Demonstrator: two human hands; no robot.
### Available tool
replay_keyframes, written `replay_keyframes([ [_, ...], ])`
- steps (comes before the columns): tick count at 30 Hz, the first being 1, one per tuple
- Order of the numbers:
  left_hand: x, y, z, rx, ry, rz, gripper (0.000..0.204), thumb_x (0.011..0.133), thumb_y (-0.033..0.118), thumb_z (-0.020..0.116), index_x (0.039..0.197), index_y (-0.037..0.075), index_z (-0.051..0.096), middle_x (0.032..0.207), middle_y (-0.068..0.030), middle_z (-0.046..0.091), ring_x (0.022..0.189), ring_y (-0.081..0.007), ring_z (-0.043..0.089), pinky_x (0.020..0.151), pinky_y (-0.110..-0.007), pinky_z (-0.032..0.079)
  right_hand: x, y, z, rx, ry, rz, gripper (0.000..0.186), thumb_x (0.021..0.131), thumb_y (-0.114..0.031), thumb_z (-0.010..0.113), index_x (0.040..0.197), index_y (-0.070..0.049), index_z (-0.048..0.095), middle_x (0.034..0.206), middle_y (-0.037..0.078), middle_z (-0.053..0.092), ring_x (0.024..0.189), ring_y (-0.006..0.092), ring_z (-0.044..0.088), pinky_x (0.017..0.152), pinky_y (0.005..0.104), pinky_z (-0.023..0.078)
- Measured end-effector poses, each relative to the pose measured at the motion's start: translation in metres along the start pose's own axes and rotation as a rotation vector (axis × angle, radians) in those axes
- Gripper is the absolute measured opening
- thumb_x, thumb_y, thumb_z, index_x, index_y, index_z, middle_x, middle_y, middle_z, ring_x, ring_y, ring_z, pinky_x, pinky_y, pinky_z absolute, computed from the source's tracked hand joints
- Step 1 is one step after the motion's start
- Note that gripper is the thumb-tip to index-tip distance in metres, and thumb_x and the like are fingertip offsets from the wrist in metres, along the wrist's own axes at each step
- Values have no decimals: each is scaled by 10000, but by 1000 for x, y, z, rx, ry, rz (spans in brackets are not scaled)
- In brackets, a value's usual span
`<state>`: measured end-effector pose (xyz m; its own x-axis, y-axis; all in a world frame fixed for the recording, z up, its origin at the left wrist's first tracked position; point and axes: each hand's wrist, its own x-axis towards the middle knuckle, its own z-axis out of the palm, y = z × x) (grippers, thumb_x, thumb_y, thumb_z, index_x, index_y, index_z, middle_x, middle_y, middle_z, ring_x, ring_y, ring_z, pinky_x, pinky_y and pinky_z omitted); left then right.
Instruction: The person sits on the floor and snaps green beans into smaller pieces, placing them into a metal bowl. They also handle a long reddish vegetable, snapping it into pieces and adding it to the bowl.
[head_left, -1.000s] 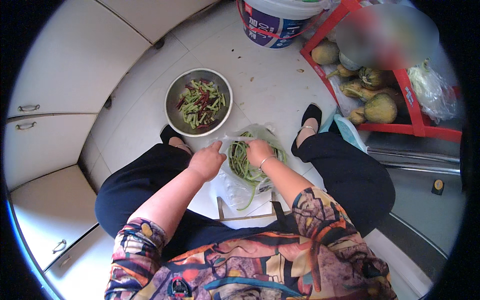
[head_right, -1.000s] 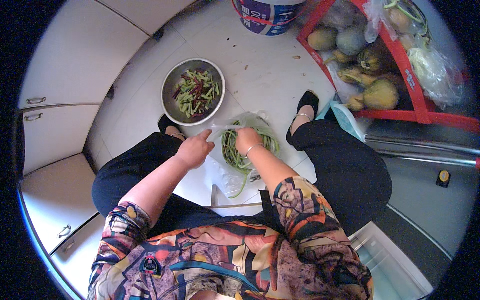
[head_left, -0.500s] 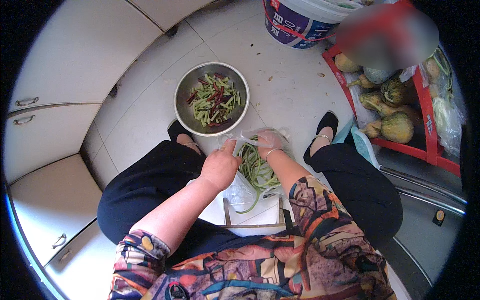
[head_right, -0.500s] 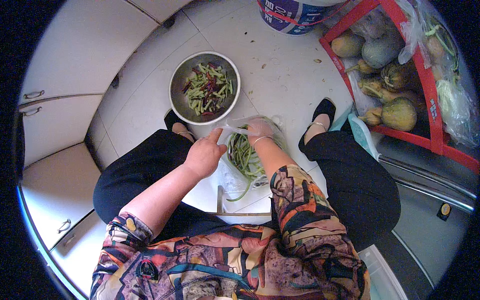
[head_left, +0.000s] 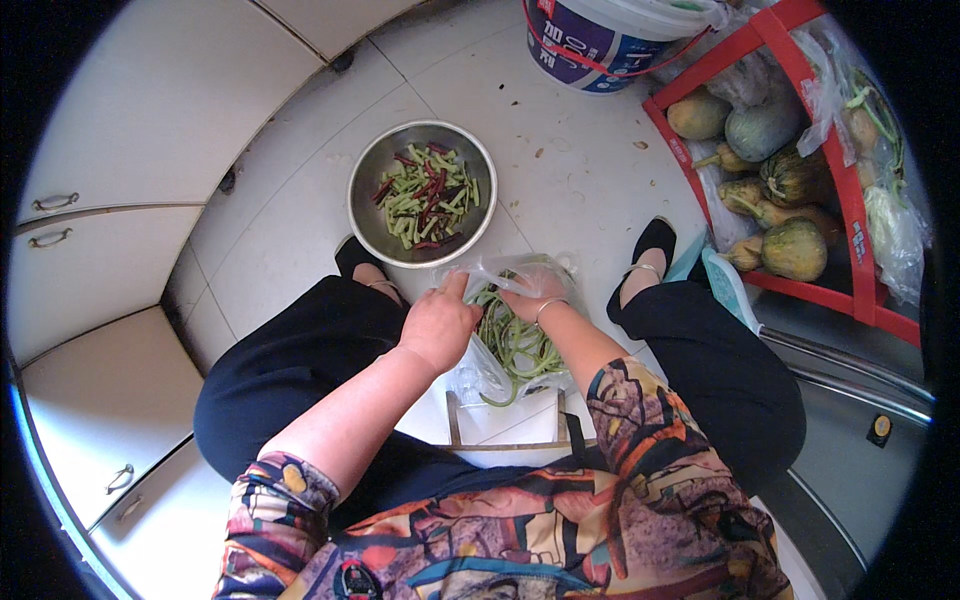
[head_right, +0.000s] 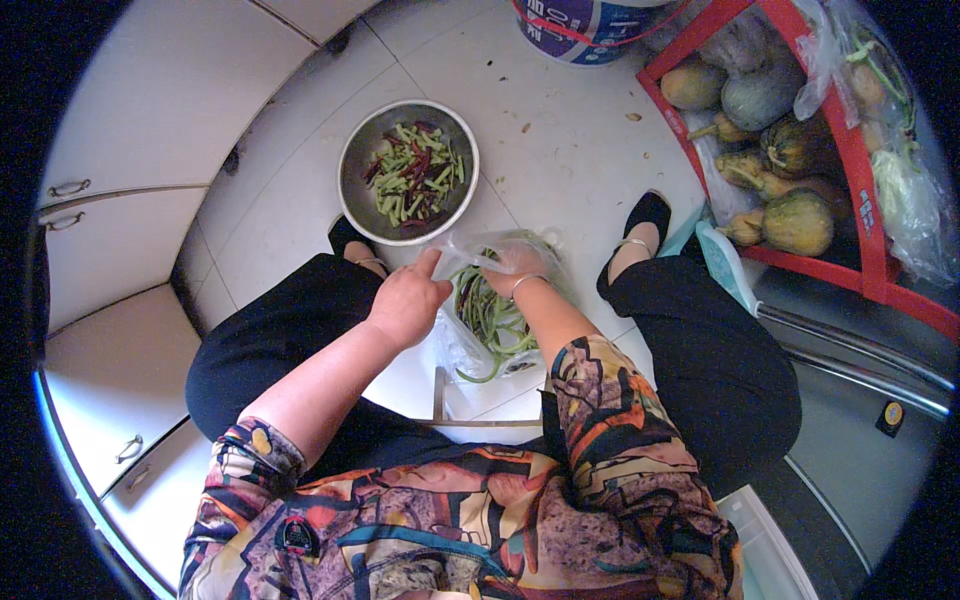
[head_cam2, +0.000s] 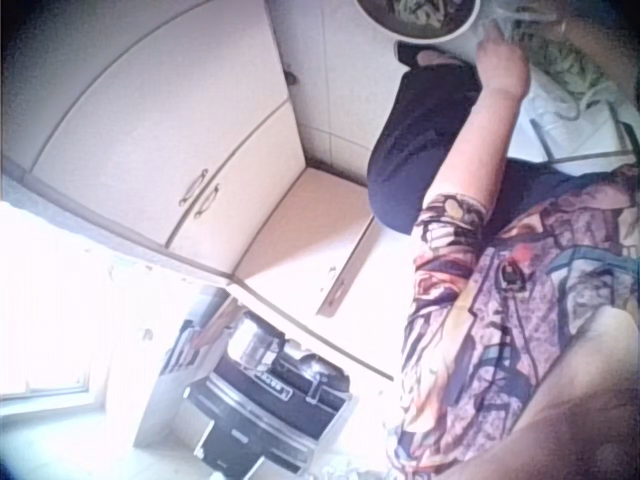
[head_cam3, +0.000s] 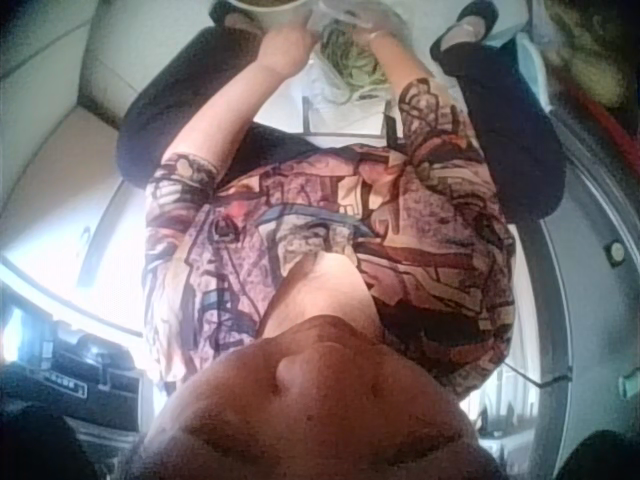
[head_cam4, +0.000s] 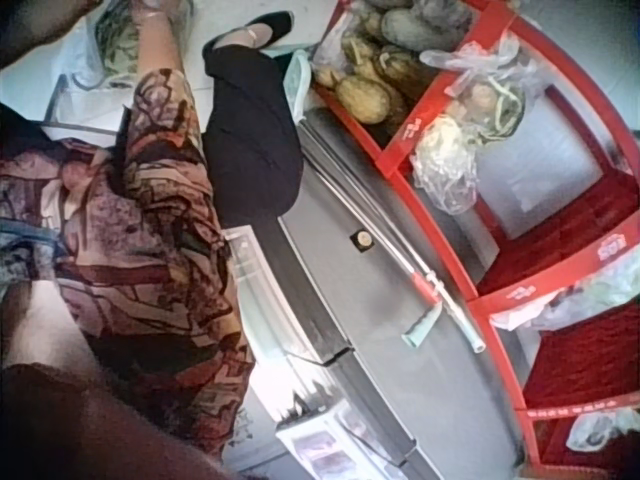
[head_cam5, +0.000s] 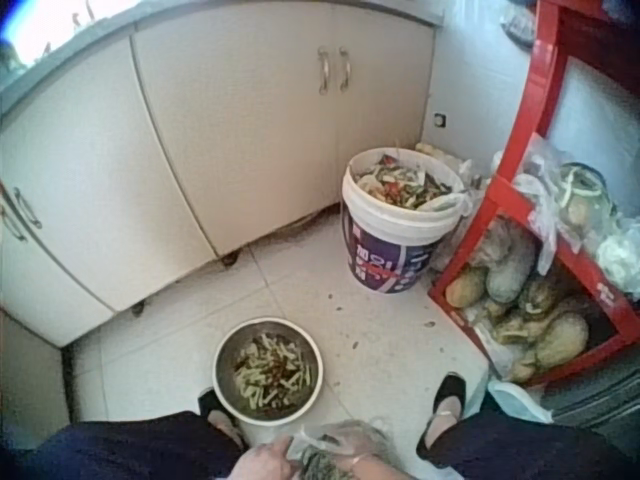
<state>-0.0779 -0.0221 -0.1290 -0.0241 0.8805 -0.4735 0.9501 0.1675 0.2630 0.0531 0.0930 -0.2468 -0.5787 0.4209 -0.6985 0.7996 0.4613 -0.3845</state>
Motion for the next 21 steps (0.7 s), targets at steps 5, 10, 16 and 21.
replay_keyframes([
  [5, 0, 0, 1, 15, 28, 21, 133, 781, 123, 544, 812, 96, 670, 1190, -182, 474, 935, -316, 590, 809, -396, 481, 12, 20, 24, 171, 86, 28, 270, 806, -316, 542, 942, -106, 642, 909, 127, 649, 866, 303, 609, 747, 398, 477],
  [10, -3, 4, -5, 18, 3, 18, 152, 795, 143, 544, 825, 81, 679, 1204, -172, 472, 967, -316, 582, 830, -390, 481, -22, 31, 14, 488, -45, 102, 200, 764, -182, 577, 930, -87, 636, 857, 118, 662, 821, 283, 623, 736, 372, 485],
  [16, -5, 2, -4, 30, -32, 19, 157, 796, 126, 539, 837, 83, 684, 1234, -166, 463, 1023, -319, 565, 844, -392, 478, -57, 38, 13, 272, 65, -174, 204, 737, -174, 596, 918, -97, 647, 839, 117, 667, 773, 292, 642, 733, 368, 501],
  [21, -9, 0, 3, 66, 60, 80, 174, 788, 112, 534, 856, 87, 692, 1239, -167, 464, 1046, -314, 559, 850, -392, 476, -88, 16, -11, 470, -188, 35, 191, 750, -197, 603, 904, -98, 657, 852, 119, 671, 807, 275, 655, 714, 356, 511],
])
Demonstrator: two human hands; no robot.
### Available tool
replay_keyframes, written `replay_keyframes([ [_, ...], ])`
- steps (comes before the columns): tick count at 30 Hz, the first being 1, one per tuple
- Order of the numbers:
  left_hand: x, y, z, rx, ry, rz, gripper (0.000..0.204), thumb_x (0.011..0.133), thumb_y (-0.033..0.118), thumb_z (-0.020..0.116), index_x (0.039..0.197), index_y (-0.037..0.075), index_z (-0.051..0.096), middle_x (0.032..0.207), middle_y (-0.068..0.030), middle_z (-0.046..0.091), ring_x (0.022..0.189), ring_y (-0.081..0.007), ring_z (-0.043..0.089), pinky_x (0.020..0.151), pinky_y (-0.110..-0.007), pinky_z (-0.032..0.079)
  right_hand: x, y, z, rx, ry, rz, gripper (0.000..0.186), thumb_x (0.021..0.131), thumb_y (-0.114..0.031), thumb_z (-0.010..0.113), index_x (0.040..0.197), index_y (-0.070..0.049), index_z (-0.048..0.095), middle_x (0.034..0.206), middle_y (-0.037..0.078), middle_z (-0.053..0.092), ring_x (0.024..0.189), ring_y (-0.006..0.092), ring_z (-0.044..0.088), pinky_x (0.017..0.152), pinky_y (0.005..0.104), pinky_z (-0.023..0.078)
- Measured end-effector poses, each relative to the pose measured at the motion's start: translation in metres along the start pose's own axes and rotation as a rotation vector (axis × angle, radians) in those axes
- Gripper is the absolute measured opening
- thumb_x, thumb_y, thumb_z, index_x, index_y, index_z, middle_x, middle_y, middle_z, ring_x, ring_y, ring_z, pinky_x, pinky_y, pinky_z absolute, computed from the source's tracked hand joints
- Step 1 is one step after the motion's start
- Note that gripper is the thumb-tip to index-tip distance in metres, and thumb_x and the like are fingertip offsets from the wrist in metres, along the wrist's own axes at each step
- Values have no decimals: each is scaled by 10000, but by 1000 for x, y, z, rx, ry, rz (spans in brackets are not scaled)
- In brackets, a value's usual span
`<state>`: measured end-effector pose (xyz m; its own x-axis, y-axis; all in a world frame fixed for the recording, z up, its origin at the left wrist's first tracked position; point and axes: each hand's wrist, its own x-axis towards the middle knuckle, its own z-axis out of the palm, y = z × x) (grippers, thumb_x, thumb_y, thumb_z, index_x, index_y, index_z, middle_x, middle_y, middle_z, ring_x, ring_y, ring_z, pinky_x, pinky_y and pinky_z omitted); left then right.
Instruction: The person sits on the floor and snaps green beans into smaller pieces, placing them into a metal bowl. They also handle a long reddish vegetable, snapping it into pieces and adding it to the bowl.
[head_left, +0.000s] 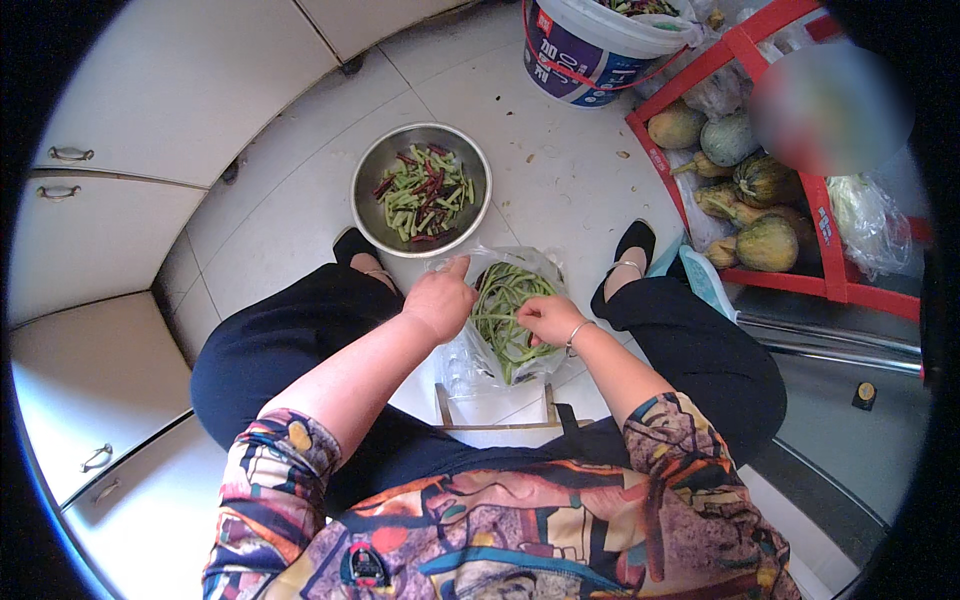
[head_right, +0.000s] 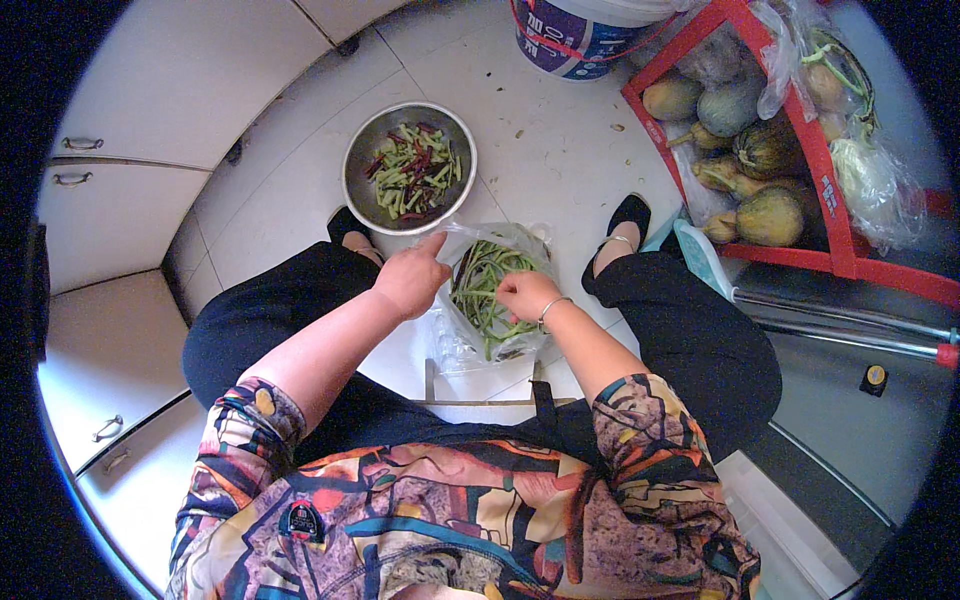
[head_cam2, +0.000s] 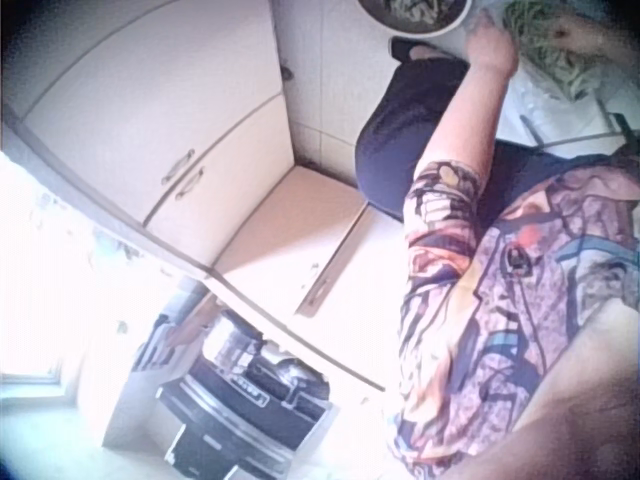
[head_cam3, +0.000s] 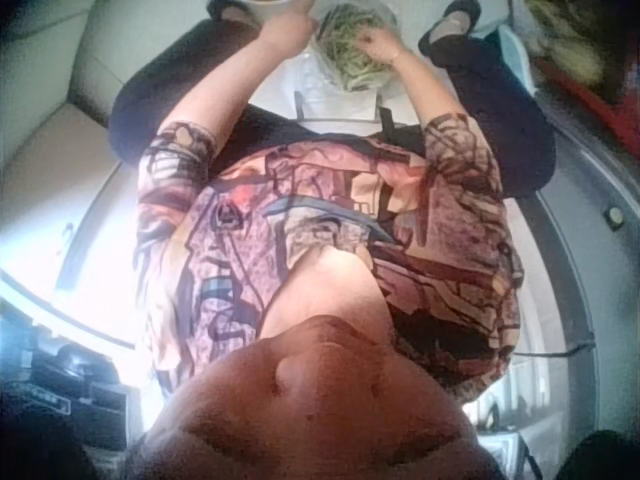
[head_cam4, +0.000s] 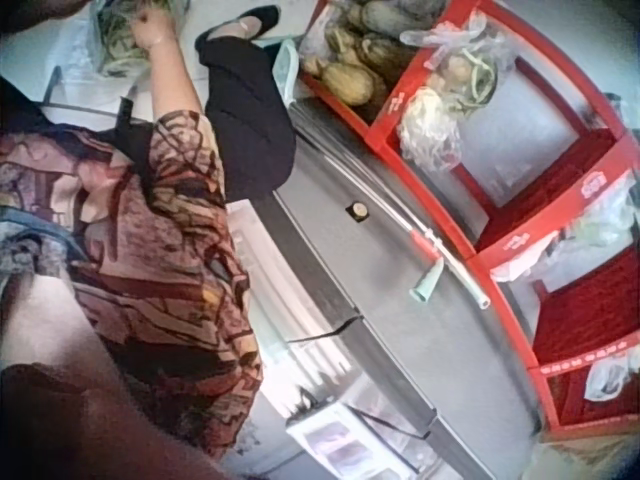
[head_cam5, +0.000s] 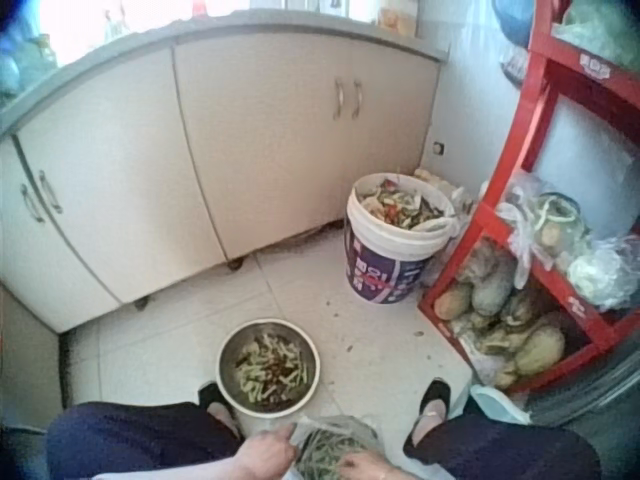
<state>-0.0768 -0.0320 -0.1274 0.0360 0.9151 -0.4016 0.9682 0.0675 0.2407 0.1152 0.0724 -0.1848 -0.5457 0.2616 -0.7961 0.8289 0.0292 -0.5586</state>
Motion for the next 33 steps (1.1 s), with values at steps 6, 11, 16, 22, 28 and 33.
replay_keyframes([
  [6, 4, 3, -11, 6, -121, -52, 172, 791, 117, 537, 858, 93, 694, 1231, -170, 469, 1002, -317, 575, 842, -396, 476, 12, 10, 2, -664, 47, -25, 249, 850, -235, 482, 870, -78, 673, 883, 108, 672, 818, 262, 657, 710, 372, 514],
  [11, 4, -1, -3, -70, -43, -64, 159, 785, 119, 548, 857, 81, 685, 1250, -172, 466, 959, -331, 585, 834, -403, 479, 56, -1, 17, -616, 201, -3, 280, 863, -218, 432, 1042, -107, 618, 1046, 153, 624, 956, 337, 605, 794, 432, 496],
  [16, 5, -1, -8, -139, -33, -84, 163, 791, 116, 550, 887, 61, 670, 1269, -165, 463, 928, -349, 592, 837, -420, 478, 120, 10, 36, -344, 386, 90, 313, 892, -235, 418, 1084, -90, 620, 1079, 132, 628, 983, 330, 604, 880, 422, 457],
  [22, 4, -5, -5, -145, -23, -48, 151, 783, 120, 551, 837, 81, 686, 1253, -179, 475, 981, -337, 575, 855, -395, 470, 138, 8, 29, -494, 362, 70, 340, 905, -288, 397, 993, -80, 651, 1040, 132, 640, 974, 328, 606, 836, 428, 470],
  [28, 8, -1, -19, -121, -176, -70, 158, 783, 128, 535, 801, 78, 683, 1280, -192, 462, 996, -328, 579, 857, -384, 476, 80, -14, 6, -586, 360, -118, 210, 843, -205, 490, 891, -75, 648, 938, 151, 642, 882, 345, 610, 747, 428, 491],
  [33, 4, -2, -7, -146, -49, -57, 197, 800, 140, 525, 922, 74, 665, 1282, -205, 459, 1064, -340, 556, 886, -408, 462, -16, -31, -9, -441, 516, -394, 118, 774, -170, 612, 807, -61, 582, 769, 127, 583, 728, 341, 578, 639, 428, 466],
])
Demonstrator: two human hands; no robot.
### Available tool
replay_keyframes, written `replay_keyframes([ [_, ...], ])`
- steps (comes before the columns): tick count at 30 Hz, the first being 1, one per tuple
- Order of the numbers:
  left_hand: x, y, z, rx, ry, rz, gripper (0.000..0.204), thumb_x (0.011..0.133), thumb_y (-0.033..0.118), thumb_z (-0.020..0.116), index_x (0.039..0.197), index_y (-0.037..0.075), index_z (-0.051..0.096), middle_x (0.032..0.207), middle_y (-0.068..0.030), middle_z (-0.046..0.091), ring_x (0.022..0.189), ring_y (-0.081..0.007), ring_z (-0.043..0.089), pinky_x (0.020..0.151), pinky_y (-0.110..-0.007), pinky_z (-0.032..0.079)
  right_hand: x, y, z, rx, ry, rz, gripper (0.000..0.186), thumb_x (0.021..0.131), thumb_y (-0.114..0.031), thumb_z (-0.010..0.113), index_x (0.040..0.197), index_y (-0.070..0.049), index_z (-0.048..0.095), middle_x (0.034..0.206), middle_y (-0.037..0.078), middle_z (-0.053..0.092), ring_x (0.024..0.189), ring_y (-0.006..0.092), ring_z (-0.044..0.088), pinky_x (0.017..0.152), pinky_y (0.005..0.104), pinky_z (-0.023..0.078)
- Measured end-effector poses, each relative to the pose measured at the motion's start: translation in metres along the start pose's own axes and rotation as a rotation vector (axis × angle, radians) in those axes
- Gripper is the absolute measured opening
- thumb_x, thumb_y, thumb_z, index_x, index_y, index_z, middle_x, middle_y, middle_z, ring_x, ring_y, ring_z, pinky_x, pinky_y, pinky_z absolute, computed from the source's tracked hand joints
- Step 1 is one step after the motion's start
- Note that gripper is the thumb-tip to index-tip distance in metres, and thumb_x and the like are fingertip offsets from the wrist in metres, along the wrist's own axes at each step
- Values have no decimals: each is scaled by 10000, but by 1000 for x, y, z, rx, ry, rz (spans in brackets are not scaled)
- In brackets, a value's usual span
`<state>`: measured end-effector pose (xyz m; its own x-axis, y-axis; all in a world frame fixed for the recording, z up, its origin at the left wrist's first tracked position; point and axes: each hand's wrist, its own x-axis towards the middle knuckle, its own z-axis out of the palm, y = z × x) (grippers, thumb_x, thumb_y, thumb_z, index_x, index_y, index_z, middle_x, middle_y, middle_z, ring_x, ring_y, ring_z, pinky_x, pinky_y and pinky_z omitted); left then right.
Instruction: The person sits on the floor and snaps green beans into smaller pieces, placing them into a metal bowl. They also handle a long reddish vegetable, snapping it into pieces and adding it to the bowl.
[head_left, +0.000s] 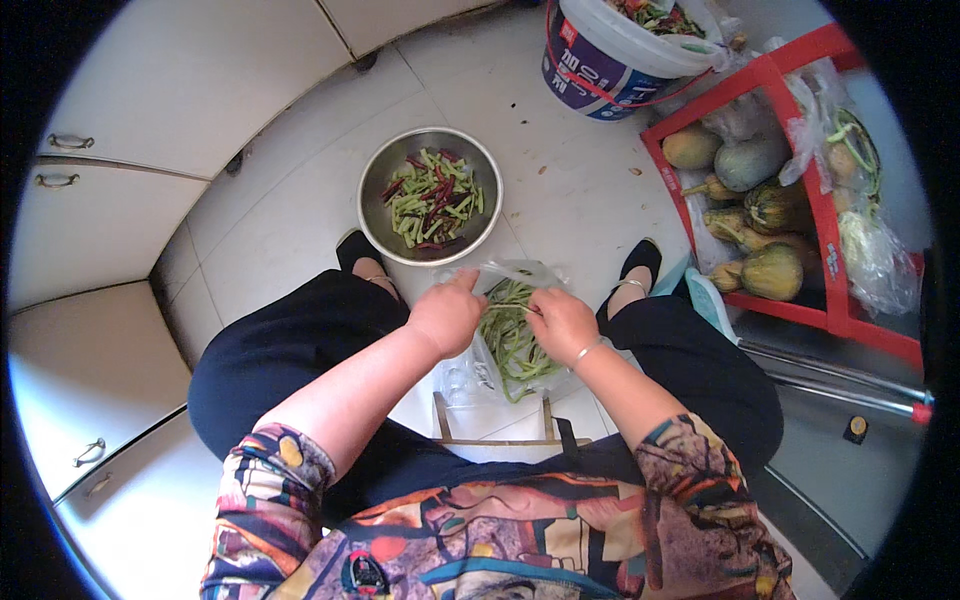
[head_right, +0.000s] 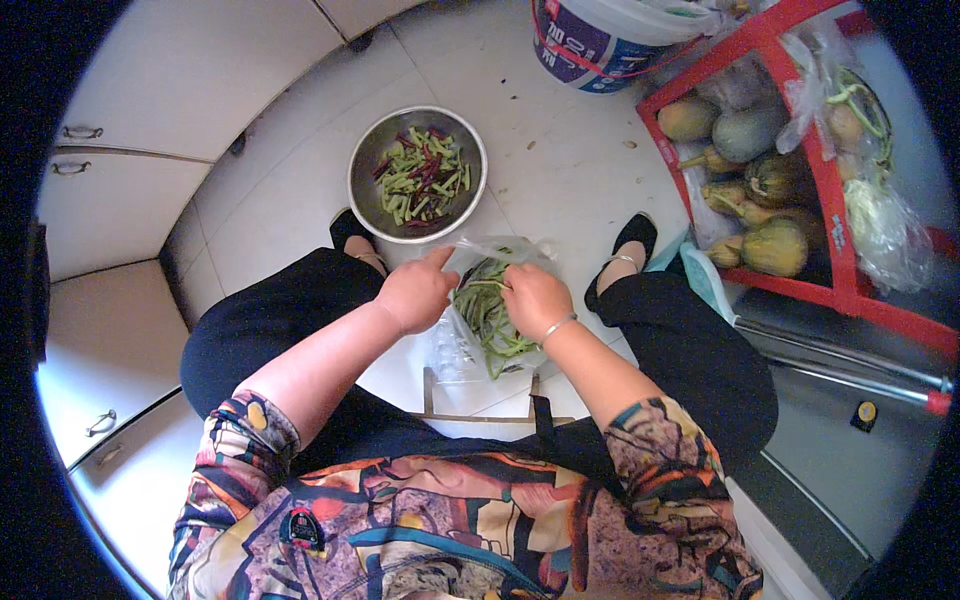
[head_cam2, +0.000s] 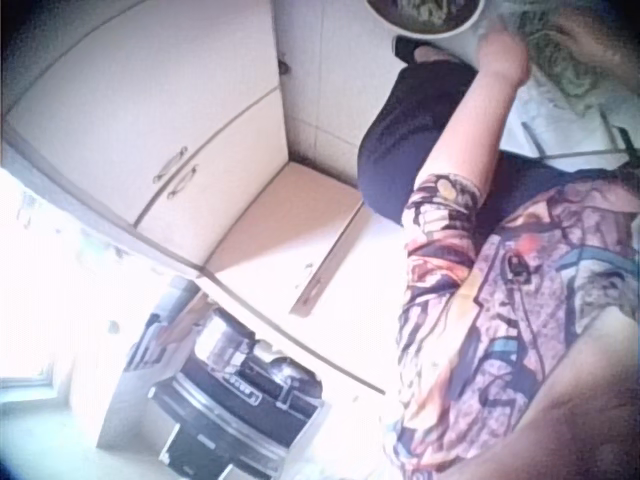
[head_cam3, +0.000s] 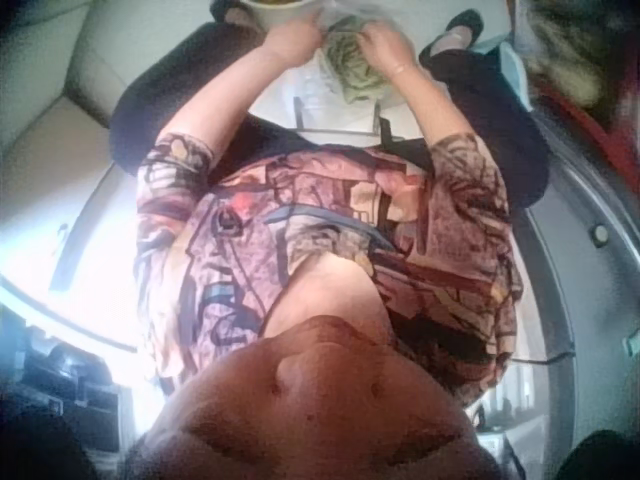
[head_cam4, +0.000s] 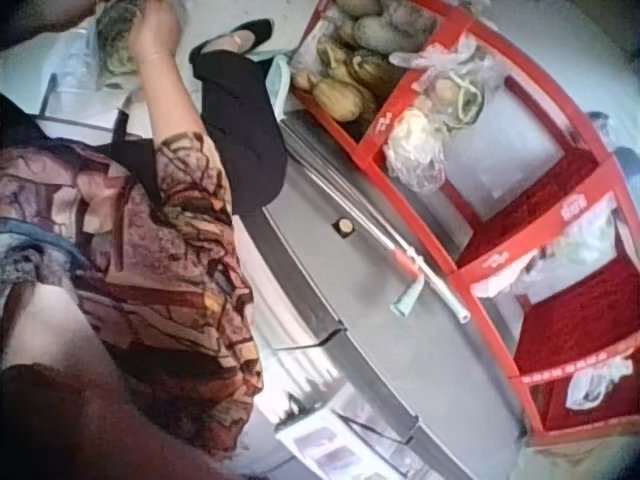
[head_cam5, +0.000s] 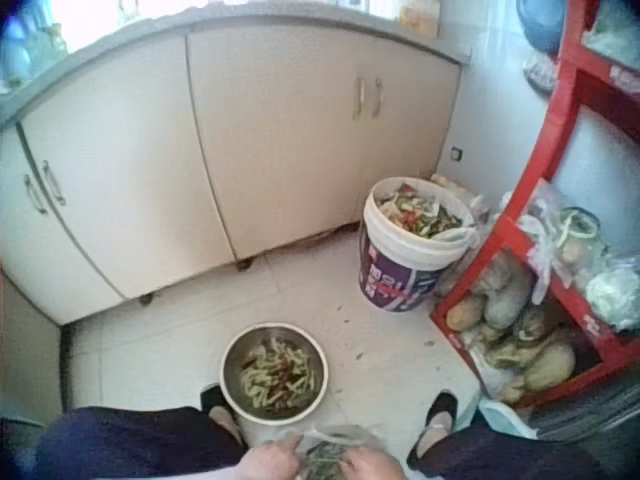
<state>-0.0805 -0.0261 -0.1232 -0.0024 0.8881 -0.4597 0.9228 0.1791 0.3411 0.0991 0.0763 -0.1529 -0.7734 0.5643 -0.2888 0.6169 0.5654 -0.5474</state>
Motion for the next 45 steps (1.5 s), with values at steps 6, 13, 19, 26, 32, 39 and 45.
replay_keyframes([
  [6, 4, 21, -27, -429, 42, 47, 243, 798, 213, 606, 1000, 81, 639, 1098, -125, 571, 981, -342, 571, 835, -416, 464, -36, -25, -75, 106, 212, -70, 111, 773, -146, 619, 837, -63, 582, 790, 111, 579, 709, 300, 588, 617, 385, 475],
  [13, -11, 54, -56, -1009, -171, 99, 216, 936, 224, 520, 924, 39, 631, 701, 12, 565, 672, -59, 479, 628, -229, 411, -66, -46, -128, 14, 369, -115, 168, 792, -205, 617, 920, -98, 641, 797, 100, 615, 697, 279, 608, 603, 370, 474],
  [19, -17, 60, -58, -1146, -249, 220, 265, 940, 265, 508, 920, 29, 626, 683, 32, 489, 655, -69, 434, 615, -224, 375, -74, -43, -136, 165, 291, -143, 135, 807, -196, 613, 836, -71, 657, 724, 103, 599, 651, 269, 589, 584, 352, 456],
  [26, -12, 46, -61, -1235, -350, 178, 279, 934, 269, 518, 878, 14, 618, 627, 33, 459, 599, -78, 414, 565, -232, 373, -76, -21, -152, 218, 330, -23, 162, 800, -198, 622, 789, -39, 646, 666, 106, 588, 617, 248, 578, 556, 334, 438],
  [32, -4, 37, -67, -1289, -288, 135, 285, 933, 286, 521, 858, 25, 607, 653, 28, 498, 621, -77, 470, 603, -237, 424, -81, 7, -203, 208, 404, 83, 182, 809, -209, 623, 800, -28, 645, 717, 129, 625, 649, 217, 600, 613, 320, 461],
  [39, -5, 35, -76, -1594, -230, 10, 232, 939, 248, 506, 820, 58, 566, 709, 1, 536, 639, -97, 493, 646, -244, 432, -81, 47, -327, 651, 990, 222, 147, 905, -238, 562, 859, -105, 605, 689, -66, 496, 588, 29, 435, 544, 175, 373],
  [45, 2, 39, -66, -1499, -227, -47, 266, 936, 279, 512, 829, 47, 582, 674, 9, 534, 619, -90, 489, 625, -239, 420, -53, 136, -435, 567, 1525, 375, 334, 893, -343, 559, 995, -28, 602, 798, 17, 564, 673, 101, 512, 549, 224, 437],
])
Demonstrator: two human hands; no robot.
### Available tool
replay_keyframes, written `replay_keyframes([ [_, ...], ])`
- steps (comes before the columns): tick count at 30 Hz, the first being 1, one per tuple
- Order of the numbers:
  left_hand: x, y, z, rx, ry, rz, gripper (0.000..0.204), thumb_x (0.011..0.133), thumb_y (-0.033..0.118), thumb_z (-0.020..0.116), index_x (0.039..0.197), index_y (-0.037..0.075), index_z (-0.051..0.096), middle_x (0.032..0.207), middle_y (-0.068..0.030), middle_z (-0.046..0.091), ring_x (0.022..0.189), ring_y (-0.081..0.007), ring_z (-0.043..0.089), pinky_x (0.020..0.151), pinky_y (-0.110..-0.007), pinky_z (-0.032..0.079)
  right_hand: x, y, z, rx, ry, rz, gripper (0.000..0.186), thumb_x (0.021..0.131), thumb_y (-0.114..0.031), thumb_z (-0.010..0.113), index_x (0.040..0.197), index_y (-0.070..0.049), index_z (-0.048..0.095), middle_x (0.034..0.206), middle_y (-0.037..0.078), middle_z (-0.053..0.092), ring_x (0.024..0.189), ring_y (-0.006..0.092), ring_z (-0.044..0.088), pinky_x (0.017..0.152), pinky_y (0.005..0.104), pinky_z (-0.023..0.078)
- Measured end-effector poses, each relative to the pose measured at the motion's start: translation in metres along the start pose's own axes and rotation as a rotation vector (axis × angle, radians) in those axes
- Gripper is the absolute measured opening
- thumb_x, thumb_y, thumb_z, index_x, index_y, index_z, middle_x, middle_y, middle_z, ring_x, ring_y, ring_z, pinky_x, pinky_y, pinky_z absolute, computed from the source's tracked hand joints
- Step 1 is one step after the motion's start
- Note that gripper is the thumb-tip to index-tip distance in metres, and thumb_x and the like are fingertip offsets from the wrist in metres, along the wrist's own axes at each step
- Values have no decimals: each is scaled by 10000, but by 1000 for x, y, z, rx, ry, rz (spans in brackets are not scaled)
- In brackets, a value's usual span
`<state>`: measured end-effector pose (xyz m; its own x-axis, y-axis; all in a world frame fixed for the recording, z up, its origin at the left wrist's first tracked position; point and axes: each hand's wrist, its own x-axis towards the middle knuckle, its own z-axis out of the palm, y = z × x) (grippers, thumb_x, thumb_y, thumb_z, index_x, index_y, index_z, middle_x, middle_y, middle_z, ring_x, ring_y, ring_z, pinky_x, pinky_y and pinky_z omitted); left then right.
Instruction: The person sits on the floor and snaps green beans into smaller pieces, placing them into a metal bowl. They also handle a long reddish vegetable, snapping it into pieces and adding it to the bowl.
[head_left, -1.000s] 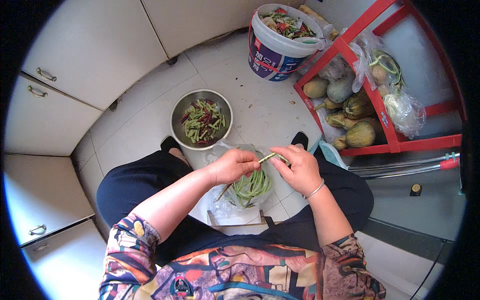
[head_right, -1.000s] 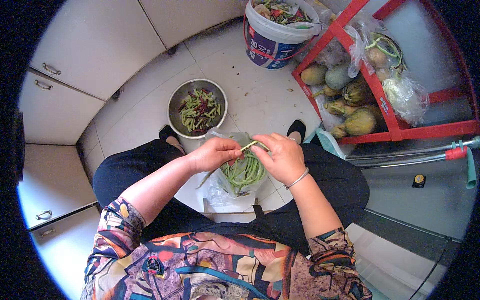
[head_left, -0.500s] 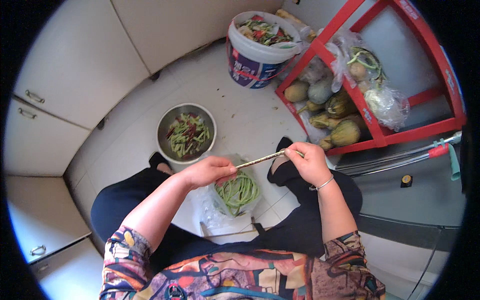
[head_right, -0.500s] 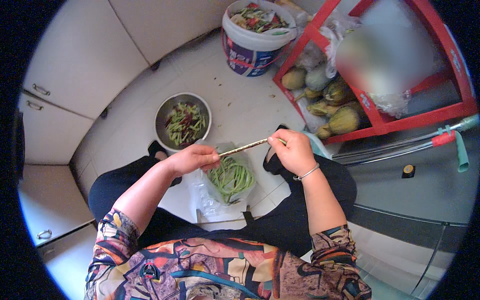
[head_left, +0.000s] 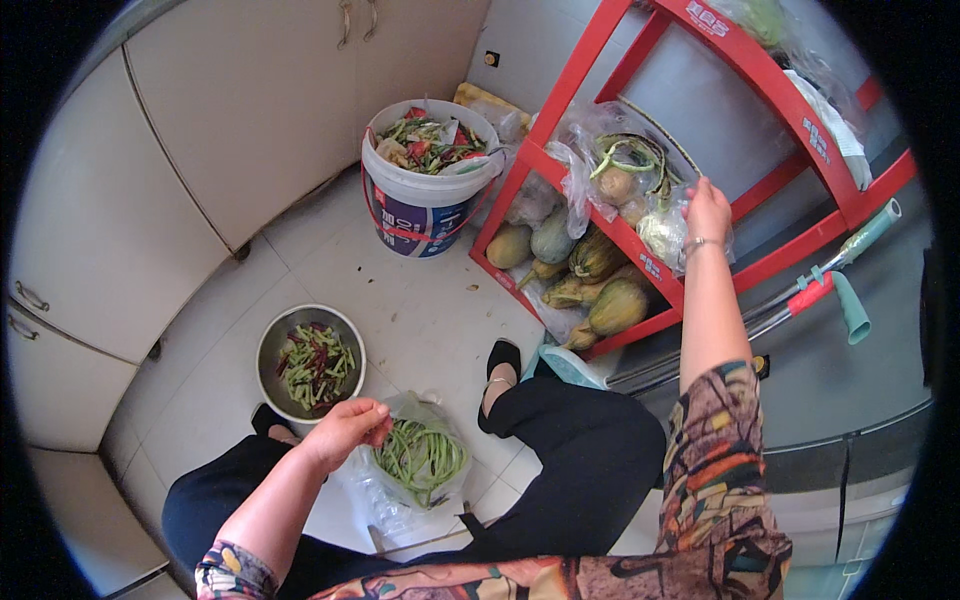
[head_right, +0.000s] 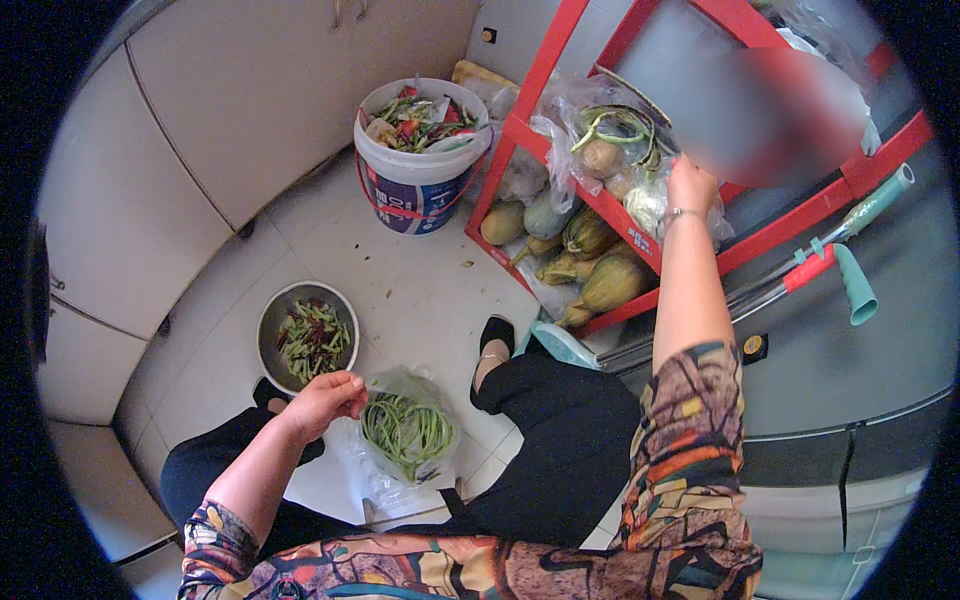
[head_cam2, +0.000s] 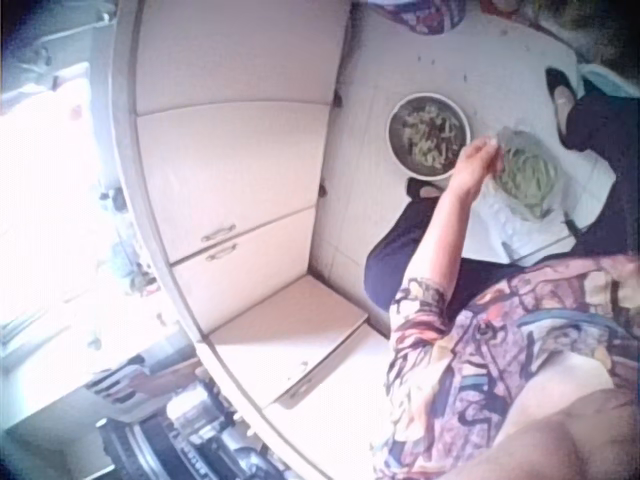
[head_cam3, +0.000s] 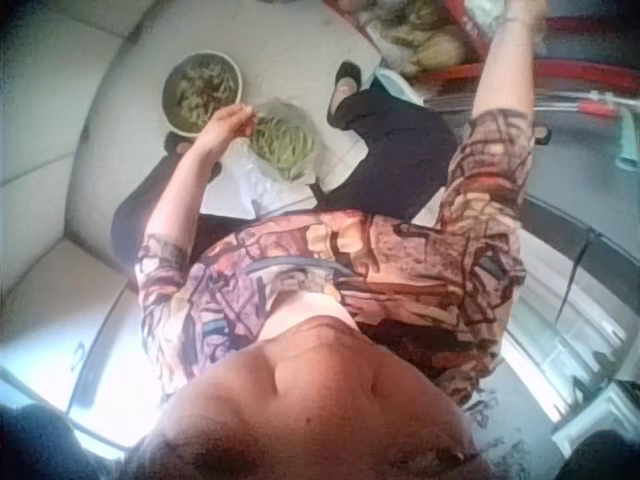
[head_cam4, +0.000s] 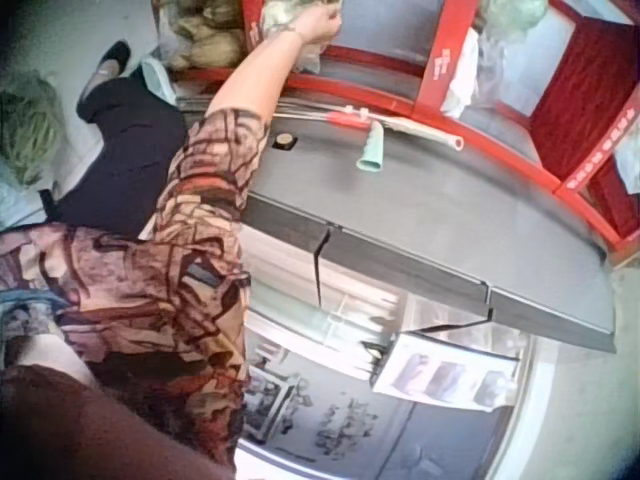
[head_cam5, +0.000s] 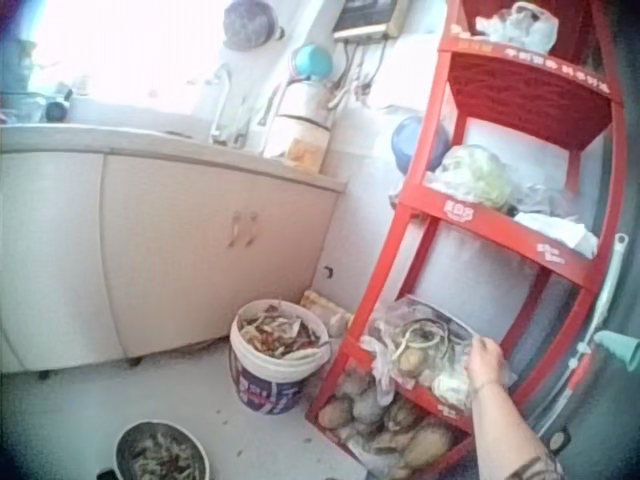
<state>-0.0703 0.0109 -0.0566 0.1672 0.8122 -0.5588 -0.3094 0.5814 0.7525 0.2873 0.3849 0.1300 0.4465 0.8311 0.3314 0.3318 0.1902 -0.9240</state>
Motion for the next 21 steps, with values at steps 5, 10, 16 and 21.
replay_keyframes([
  [5, 10, -12, -4, 143, 3, 7, 276, 931, 298, 519, 849, 44, 590, 689, 2, 552, 642, -92, 508, 630, -239, 425, 32, 32, 8, -766, -135, -295, 478, 833, -351, 582, 1125, 26, 557, 1093, 182, 586, 1027, 312, 533, 882, 361, 408],
  [10, 14, -42, -17, 656, 35, 147, 185, 902, 224, 525, 897, 51, 591, 704, -52, 593, 702, -192, 585, 650, -334, 467, -27, 43, 2, -678, -142, -532, 408, 827, -266, 587, 1112, 25, 566, 1126, 206, 586, 1068, 321, 552, 927, 389, 416],
  [16, 14, -86, -11, 1405, -89, 173, 353, 817, 132, 562, 1165, 98, 511, 1203, -136, 529, 923, -360, 591, 787, -466, 481, -144, 59, 9, -142, -446, -340, 214, 900, -130, 556, 1065, 1, 589, 927, 92, 652, 810, 139, 615, 748, 269, 480],
  [21, 8, -96, -17, 1528, -262, -28, 518, 792, 141, 603, 1280, 137, 431, 1388, -135, 370, 1021, -343, 576, 846, -432, 483, -301, 145, 30, -169, -1013, 22, 134, 850, -154, 588, 930, -49, 613, 815, 108, 644, 737, 183, 616, 673, 313, 490],
])
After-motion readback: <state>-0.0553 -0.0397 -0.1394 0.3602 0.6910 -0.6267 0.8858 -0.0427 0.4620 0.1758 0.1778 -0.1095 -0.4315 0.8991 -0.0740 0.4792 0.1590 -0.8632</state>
